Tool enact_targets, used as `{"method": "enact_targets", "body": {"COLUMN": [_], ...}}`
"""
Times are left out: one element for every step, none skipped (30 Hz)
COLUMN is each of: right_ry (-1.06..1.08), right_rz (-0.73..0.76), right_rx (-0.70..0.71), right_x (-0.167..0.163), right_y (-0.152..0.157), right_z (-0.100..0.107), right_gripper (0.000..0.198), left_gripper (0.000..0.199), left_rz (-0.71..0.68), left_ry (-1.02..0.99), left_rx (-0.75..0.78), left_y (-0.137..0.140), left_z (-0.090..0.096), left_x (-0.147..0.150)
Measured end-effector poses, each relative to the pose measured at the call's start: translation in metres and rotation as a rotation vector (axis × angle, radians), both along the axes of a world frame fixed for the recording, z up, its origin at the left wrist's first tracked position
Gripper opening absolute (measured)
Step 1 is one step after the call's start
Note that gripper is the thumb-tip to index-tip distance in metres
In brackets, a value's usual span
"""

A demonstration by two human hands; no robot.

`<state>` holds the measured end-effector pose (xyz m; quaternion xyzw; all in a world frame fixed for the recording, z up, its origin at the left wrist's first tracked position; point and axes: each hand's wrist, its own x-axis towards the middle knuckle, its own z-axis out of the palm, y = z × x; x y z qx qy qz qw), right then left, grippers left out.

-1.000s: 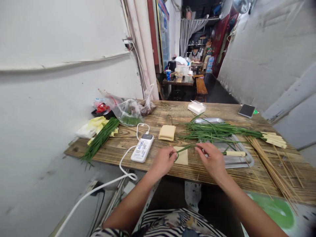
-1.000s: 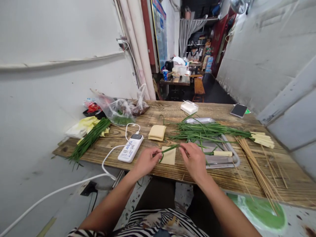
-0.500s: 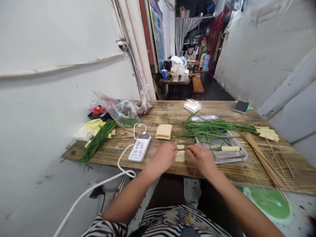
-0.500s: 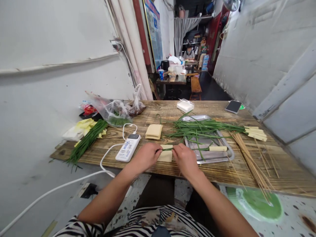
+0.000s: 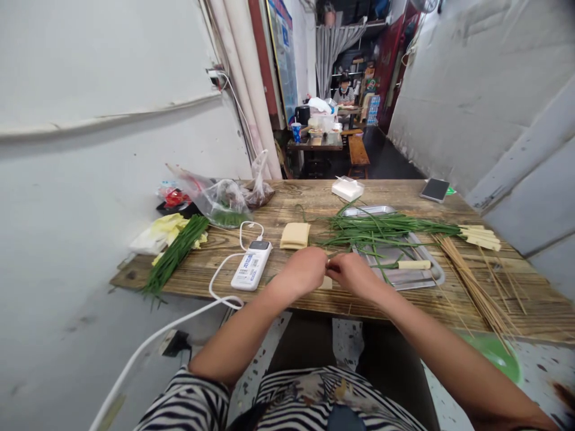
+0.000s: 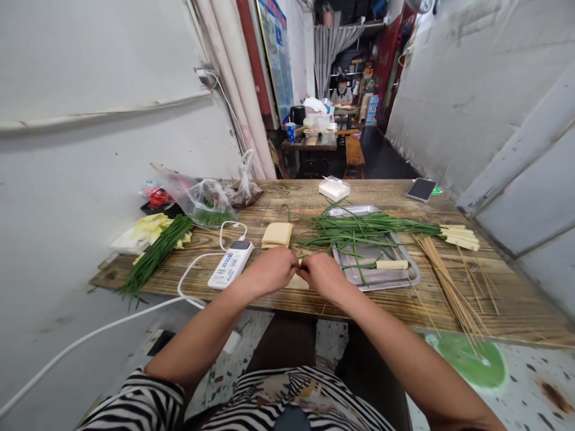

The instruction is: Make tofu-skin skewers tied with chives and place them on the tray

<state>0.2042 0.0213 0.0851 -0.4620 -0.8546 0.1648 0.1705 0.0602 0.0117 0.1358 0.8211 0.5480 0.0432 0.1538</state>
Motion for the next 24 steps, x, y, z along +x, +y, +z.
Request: {"method": "enact_targets", "body": {"right_ry": [0.028,0.057,0.082,0.106,0.132,0.167,0.212,0.262,0.314,0.365,0.413,0.458,0.503,0.549,0.596,0.643,0.691,0.739,0.786,0.831,0.874,0.916,0.956,0.995], "right_rz": [0.023,0.055,0.088,0.118,0.139,0.149,0.146,0.137,0.123,0.109,0.095,0.081,0.064,0.047,0.029,0.012,-0.001,-0.008,-0.012,-0.019,-0.029,-0.043,-0.058,-0.074], "right_rx": [-0.014,-0.032,-0.057,-0.095,-0.152,-0.231,-0.331,-0.439,-0.542,-0.628,-0.691,-0.732,-0.757,-0.776,-0.793,-0.808,-0.819,-0.825,-0.824,-0.819,-0.809,-0.796,-0.779,-0.761], "right_x": [0.002,0.004,0.008,0.012,0.016,0.02,0.024,0.028,0.032,0.035,0.038,0.04,0.041,0.042,0.042,0.042,0.041,0.04,0.039,0.038,0.036,0.034,0.032,0.029], "right_y": [0.003,0.007,0.01,0.014,0.018,0.02,0.023,0.024,0.025,0.025,0.025,0.024,0.023,0.022,0.021,0.02,0.019,0.018,0.017,0.016,0.015,0.014,0.013,0.011], "right_z": [-0.001,-0.001,0.0,0.002,0.004,0.007,0.011,0.014,0.017,0.02,0.022,0.024,0.024,0.024,0.023,0.021,0.02,0.017,0.015,0.013,0.011,0.009,0.008,0.006], "right_gripper": [0.014,0.014,0.014,0.015,0.016,0.017,0.019,0.021,0.023,0.024,0.026,0.027,0.029,0.03,0.031,0.033,0.034,0.036,0.037,0.037,0.038,0.038,0.038,0.038], "left_gripper": [0.02,0.02,0.019,0.019,0.018,0.017,0.017,0.017,0.016,0.016,0.017,0.017,0.019,0.021,0.023,0.026,0.027,0.028,0.029,0.03,0.03,0.031,0.032,0.034], "left_rz": [-0.001,-0.003,-0.006,-0.012,-0.023,-0.035,-0.047,-0.059,-0.066,-0.067,-0.063,-0.057,-0.051,-0.048,-0.048,-0.053,-0.052,-0.046,-0.035,-0.015,0.019,0.066,0.12,0.176], "left_ry": [-0.031,-0.069,-0.108,-0.143,-0.175,-0.211,-0.257,-0.314,-0.381,-0.452,-0.517,-0.568,-0.606,-0.632,-0.653,-0.673,-0.699,-0.73,-0.768,-0.811,-0.861,-0.919,-0.979,-1.037], "left_rx": [-0.005,-0.011,-0.019,-0.027,-0.034,-0.039,-0.045,-0.055,-0.069,-0.084,-0.102,-0.117,-0.128,-0.133,-0.134,-0.133,-0.129,-0.126,-0.124,-0.12,-0.117,-0.112,-0.109,-0.107], "left_y": [0.001,0.002,0.004,0.006,0.008,0.01,0.013,0.015,0.017,0.018,0.019,0.019,0.019,0.018,0.017,0.015,0.014,0.012,0.009,0.007,0.005,0.003,0.0,-0.002], "left_z": [0.0,0.0,-0.001,-0.002,-0.004,-0.005,-0.007,-0.009,-0.011,-0.013,-0.014,-0.015,-0.015,-0.016,-0.017,-0.018,-0.02,-0.023,-0.026,-0.03,-0.035,-0.04,-0.045,-0.05], "left_x": [0.0,-0.001,-0.001,-0.002,-0.004,-0.005,-0.007,-0.008,-0.01,-0.012,-0.014,-0.016,-0.017,-0.018,-0.019,-0.019,-0.018,-0.017,-0.016,-0.014,-0.011,-0.008,-0.005,-0.001]}}
